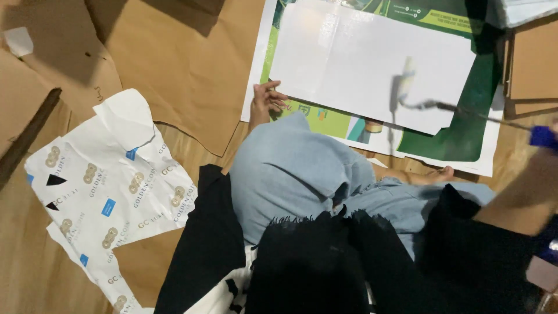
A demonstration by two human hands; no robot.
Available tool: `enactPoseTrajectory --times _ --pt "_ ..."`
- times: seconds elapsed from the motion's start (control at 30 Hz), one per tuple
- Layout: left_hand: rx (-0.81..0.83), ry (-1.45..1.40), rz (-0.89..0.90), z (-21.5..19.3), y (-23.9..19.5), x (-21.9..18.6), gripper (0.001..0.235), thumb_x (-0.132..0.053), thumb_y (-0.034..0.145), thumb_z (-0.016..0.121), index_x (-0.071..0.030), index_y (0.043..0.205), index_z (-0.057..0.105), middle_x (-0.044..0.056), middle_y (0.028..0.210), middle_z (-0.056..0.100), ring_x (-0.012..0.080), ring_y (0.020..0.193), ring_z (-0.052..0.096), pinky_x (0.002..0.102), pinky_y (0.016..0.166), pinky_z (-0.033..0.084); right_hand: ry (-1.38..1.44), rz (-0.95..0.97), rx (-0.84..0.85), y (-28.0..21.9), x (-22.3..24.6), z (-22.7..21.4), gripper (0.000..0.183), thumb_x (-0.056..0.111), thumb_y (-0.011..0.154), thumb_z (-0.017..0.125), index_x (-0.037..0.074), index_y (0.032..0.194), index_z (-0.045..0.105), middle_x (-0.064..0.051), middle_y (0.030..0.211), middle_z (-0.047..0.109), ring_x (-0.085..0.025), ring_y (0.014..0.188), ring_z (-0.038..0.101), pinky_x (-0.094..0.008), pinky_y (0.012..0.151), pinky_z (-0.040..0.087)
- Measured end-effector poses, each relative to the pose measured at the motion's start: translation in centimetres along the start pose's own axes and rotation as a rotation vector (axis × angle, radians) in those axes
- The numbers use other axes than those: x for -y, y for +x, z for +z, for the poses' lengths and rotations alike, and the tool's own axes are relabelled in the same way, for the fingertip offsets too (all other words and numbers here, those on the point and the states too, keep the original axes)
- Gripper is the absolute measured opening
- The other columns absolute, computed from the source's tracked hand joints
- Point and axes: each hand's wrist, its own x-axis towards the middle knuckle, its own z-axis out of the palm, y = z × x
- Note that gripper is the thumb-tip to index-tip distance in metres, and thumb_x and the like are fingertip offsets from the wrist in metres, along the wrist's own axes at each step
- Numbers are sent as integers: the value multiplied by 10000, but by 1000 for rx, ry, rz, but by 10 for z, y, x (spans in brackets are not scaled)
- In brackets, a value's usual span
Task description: The person uses a small roller to apply a clear adhesive to a white sheet of paper placed on a green mat. They repeatedly roll the adhesive across the surface, lift the paper to check the application, and place it back down. Finally, they pick up a black sheet of paper.
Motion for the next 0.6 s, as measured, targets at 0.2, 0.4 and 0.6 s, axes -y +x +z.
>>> enactPoseTrajectory --times 0.2,0.4,0.6 --pt "-625 109 248 -10 -1 -27 514 -406 1000 224 -87 1047 625 97 708 633 146 613 599 180 451 477 -293 -301 28 68 24 201 537 -42 701 712 -88 986 260 -316 781 473 -486 767 541 -642 826 494" --pt "-788 109 272 -27 -4 3 487 -434 1007 251 -91 1113 580 81 803 637 144 709 585 185 496 481 105 -314 5 43 23 265 187 86 776 561 44 714 390 -109 460 439 -205 360 396 -345 424 403" --pt "-785 61 287 -27 7 18 452 -373 1021 242 -54 1166 528 165 883 619 229 781 615 249 596 542 -75 -228 181 74 29 296 173 78 794 601 6 665 511 -114 497 516 -243 392 467 -348 427 449"
